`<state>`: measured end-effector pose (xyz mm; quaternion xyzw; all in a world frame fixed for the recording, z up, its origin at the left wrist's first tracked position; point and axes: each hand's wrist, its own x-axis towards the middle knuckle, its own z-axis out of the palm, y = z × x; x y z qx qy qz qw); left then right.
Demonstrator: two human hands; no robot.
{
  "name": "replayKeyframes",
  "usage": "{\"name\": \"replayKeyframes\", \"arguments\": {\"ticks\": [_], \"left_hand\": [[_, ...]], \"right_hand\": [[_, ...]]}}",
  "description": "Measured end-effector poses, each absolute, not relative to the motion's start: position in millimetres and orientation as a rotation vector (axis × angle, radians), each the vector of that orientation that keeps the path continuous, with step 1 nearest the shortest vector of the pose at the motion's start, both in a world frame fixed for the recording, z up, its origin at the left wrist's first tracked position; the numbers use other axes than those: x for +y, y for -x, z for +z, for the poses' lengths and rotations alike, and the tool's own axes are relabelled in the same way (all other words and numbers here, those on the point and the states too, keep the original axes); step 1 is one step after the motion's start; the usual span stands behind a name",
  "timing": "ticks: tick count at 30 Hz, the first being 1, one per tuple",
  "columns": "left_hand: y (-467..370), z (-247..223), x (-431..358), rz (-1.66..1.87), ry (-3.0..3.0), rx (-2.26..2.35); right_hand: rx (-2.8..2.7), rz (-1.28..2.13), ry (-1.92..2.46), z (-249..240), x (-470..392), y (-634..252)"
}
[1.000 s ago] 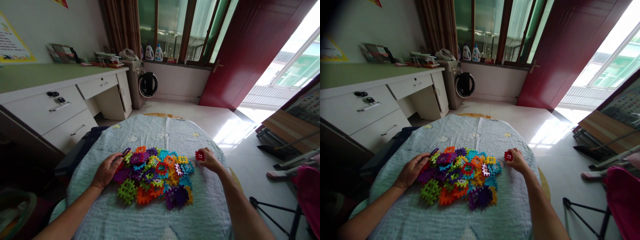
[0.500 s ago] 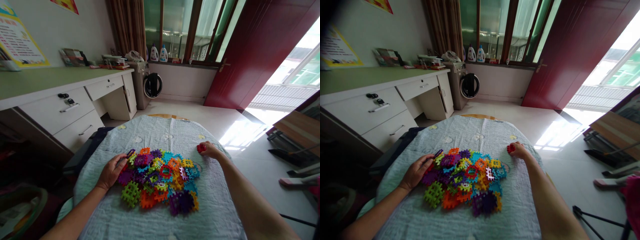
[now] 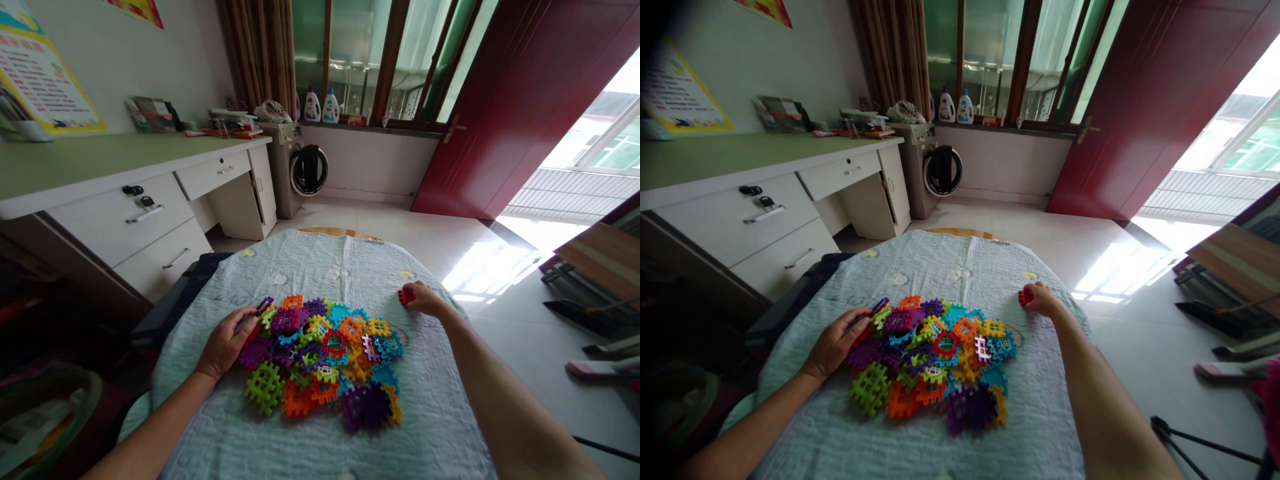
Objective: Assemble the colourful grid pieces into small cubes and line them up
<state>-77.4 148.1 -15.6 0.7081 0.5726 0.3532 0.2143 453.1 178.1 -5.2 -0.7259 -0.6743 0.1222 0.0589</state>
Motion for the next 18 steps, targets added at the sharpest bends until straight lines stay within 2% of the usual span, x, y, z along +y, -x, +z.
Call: {"name": "replayKeyframes", "arguments": {"ticks": [13,18], "left_hand": [[77,-14,148,0.992,-1.927,1.549],[76,-12,146,0.995,-1.92,1.535]], "right_hand": [[-1.901,0.353,2.174,2,156,-452],[-1.905,0.564,1.918,17,105,-418]]}}
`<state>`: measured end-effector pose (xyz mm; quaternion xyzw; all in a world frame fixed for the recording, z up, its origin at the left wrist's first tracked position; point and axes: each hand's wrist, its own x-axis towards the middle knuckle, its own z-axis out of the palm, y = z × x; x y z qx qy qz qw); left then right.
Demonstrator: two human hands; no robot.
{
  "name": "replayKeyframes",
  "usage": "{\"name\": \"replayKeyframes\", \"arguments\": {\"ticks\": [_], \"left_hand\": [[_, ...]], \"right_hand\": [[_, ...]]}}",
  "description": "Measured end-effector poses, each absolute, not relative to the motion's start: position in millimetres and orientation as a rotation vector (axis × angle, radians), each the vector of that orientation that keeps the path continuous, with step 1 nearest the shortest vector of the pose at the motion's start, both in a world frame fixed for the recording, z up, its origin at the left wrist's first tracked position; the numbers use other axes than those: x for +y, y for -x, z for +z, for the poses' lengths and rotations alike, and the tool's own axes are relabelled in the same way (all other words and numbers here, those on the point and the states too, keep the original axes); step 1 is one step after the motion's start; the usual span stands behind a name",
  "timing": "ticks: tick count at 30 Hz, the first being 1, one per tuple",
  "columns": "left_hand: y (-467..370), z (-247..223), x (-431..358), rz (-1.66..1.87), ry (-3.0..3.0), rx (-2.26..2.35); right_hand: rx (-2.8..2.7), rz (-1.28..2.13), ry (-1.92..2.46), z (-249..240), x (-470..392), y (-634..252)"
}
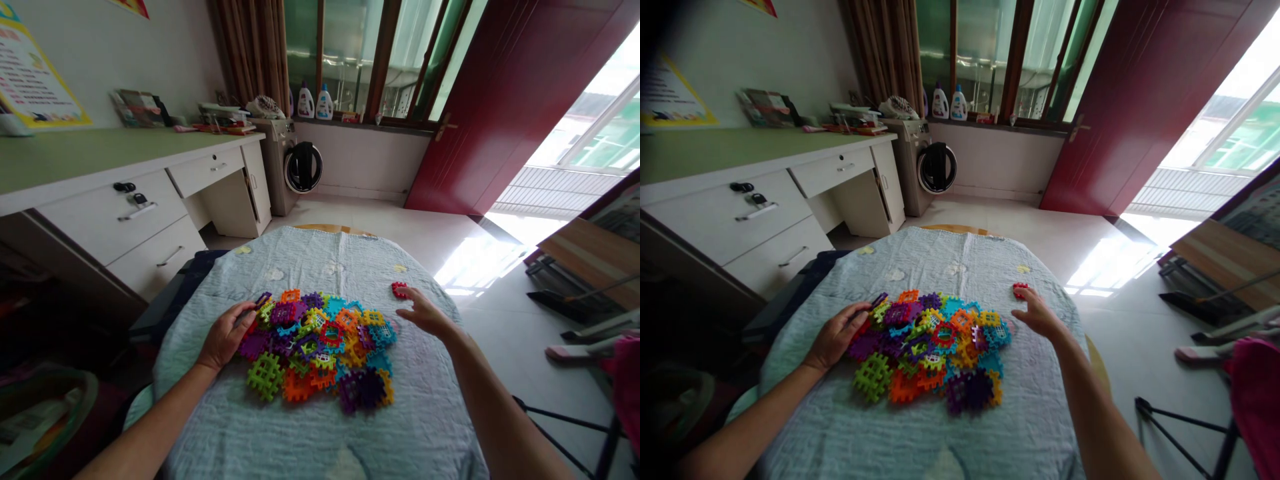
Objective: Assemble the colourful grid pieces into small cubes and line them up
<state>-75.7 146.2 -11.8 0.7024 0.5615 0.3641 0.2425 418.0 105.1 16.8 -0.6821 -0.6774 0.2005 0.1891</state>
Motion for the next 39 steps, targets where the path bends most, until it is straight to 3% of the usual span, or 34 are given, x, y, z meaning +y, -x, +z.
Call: {"name": "replayKeyframes", "arguments": {"ticks": [4,11,18,27,39], "left_hand": [[77,-11,145,0.984,-1.917,1.529],[79,-16,147,0.977,-1.922,1.535],[82,-21,149,0.987,-1.924,1.558],[80,-19,148,0.972,-1.87,1.583],[81,-25,152,0.917,-2.081,1.594]], "right_hand": [[-2.001,0.697,1.797,22,70,-381],[-1.89,0.505,1.838,9,73,-348],[-1.883,0.623,1.74,-1,75,-342],[-1.991,0.822,1.508,23,68,-339],[-1.946,0.442,1.837,-3,84,-304]]}}
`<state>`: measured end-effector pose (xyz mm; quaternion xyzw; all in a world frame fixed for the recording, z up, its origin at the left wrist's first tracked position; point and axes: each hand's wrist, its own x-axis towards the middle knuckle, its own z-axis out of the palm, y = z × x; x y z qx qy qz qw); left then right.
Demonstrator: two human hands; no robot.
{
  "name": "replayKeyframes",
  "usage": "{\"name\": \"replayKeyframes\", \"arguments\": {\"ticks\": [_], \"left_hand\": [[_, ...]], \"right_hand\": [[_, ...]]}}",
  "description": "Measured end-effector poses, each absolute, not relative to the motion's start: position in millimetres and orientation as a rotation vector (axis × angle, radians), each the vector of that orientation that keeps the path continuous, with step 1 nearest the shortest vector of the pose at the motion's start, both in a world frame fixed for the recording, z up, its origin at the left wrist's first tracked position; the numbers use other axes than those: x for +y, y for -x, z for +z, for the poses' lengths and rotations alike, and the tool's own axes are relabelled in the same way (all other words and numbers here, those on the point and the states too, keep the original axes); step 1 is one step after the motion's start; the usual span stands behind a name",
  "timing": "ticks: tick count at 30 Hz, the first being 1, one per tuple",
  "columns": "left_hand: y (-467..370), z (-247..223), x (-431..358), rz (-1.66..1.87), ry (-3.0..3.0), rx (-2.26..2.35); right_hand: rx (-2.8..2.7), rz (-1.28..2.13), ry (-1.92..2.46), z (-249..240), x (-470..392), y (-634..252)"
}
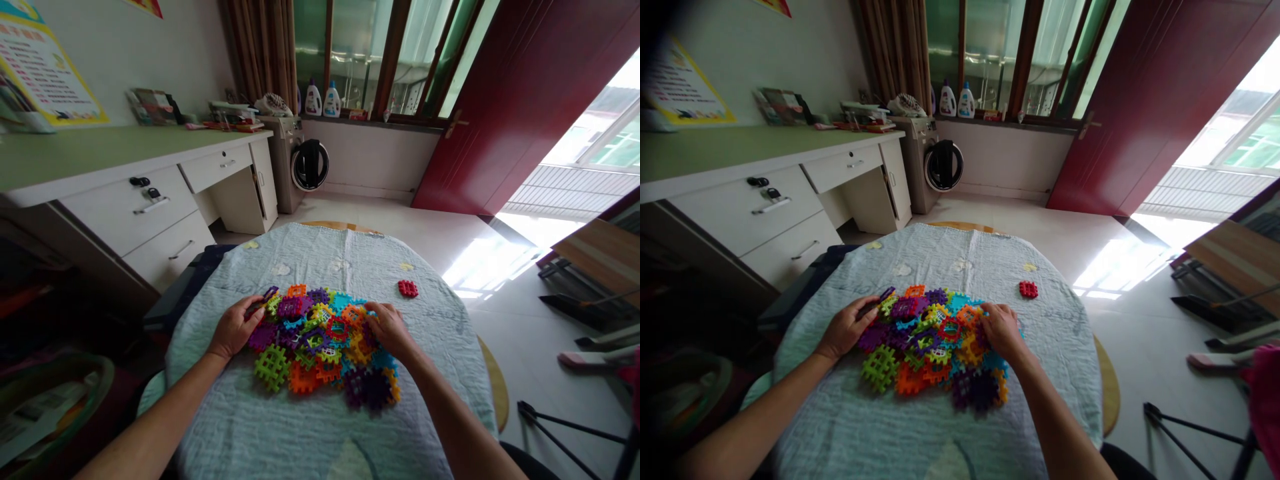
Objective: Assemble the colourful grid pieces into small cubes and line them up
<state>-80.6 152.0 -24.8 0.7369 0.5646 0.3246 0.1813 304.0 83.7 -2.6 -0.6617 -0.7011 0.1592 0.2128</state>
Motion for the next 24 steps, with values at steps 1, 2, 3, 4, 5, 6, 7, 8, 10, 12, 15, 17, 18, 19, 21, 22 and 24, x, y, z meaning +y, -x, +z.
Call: {"name": "replayKeyframes", "arguments": {"ticks": [1,2,3,4,5,6,7,8,10,12,15,17,18,19,21,22,24], "left_hand": [[81,-26,153,0.899,-2.127,1.584],[81,-27,154,0.88,-2.17,1.573],[81,-27,155,0.862,-2.208,1.563],[81,-28,156,0.842,-2.242,1.553],[81,-29,157,0.821,-2.273,1.543],[80,-30,157,0.797,-2.304,1.536],[80,-32,157,0.771,-2.333,1.533],[80,-33,158,0.744,-2.357,1.538],[79,-35,158,0.675,-2.384,1.569],[77,-37,158,0.613,-2.387,1.601],[76,-36,157,0.594,-2.37,1.594],[77,-34,157,0.646,-2.327,1.562],[78,-32,157,0.689,-2.281,1.541],[79,-31,156,0.743,-2.211,1.528],[81,-27,155,0.85,-2.026,1.529],[82,-26,155,0.891,-1.935,1.54],[82,-24,154,0.932,-1.831,1.553]], "right_hand": [[-1.957,0.437,1.84,-3,85,-301],[-1.959,0.432,1.836,-3,85,-299],[-1.952,0.429,1.825,-3,86,-298],[-1.939,0.434,1.806,-4,86,-299],[-1.924,0.449,1.779,-4,87,-300],[-1.905,0.472,1.747,-4,87,-301],[-1.883,0.505,1.713,-5,88,-303],[-1.849,0.549,1.687,-6,89,-304],[-1.751,0.655,1.663,-8,90,-305],[-1.635,0.757,1.655,-10,91,-306],[-1.486,0.849,1.609,-9,92,-307],[-1.377,0.875,1.564,-7,94,-312],[-1.314,0.876,1.544,-5,94,-316],[-1.254,0.869,1.529,-3,95,-320],[-1.159,0.839,1.516,1,94,-330],[-1.127,0.826,1.519,3,94,-335],[-1.085,0.814,1.532,7,91,-343]]}}
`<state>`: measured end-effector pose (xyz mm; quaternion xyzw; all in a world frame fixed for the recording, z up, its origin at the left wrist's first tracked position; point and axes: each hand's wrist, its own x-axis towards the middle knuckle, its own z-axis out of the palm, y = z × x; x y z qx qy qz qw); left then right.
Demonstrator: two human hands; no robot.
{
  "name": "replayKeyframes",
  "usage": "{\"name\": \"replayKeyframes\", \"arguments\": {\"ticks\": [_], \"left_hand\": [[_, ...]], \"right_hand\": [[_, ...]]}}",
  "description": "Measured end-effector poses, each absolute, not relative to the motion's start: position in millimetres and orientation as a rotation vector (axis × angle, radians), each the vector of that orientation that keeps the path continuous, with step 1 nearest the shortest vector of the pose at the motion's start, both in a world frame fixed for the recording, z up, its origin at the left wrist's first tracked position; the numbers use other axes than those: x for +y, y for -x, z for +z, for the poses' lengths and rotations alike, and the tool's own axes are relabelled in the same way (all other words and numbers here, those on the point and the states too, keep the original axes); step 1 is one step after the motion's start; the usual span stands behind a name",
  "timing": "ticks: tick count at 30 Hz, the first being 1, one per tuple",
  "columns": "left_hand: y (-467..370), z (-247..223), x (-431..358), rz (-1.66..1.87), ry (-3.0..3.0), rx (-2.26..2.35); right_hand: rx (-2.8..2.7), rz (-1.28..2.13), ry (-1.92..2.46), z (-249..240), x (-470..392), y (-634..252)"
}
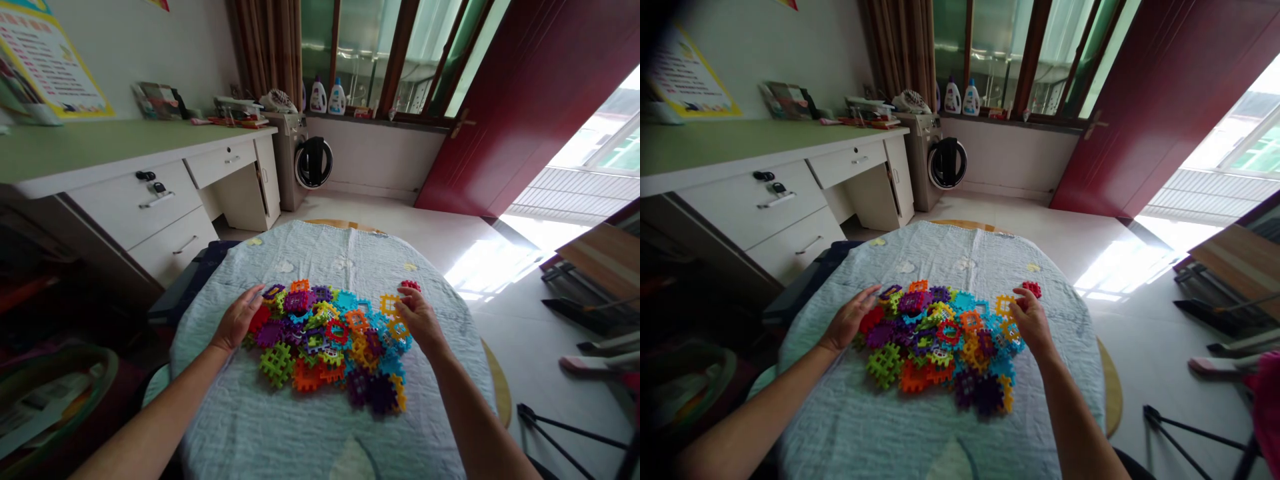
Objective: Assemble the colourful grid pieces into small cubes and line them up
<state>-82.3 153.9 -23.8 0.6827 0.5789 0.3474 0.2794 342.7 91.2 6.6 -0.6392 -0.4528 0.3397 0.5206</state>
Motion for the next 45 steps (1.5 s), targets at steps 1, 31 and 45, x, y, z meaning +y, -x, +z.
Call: {"name": "replayKeyframes", "arguments": {"ticks": [1,31,45], "left_hand": [[82,-23,154,0.938,-1.831,1.545],[80,-28,159,0.894,-2.182,1.561],[79,-27,159,0.885,-2.185,1.566]], "right_hand": [[-1.068,0.818,1.535,8,90,-345],[-0.964,0.721,1.659,-5,91,-356],[-1.752,0.339,2.219,7,74,-364]]}}
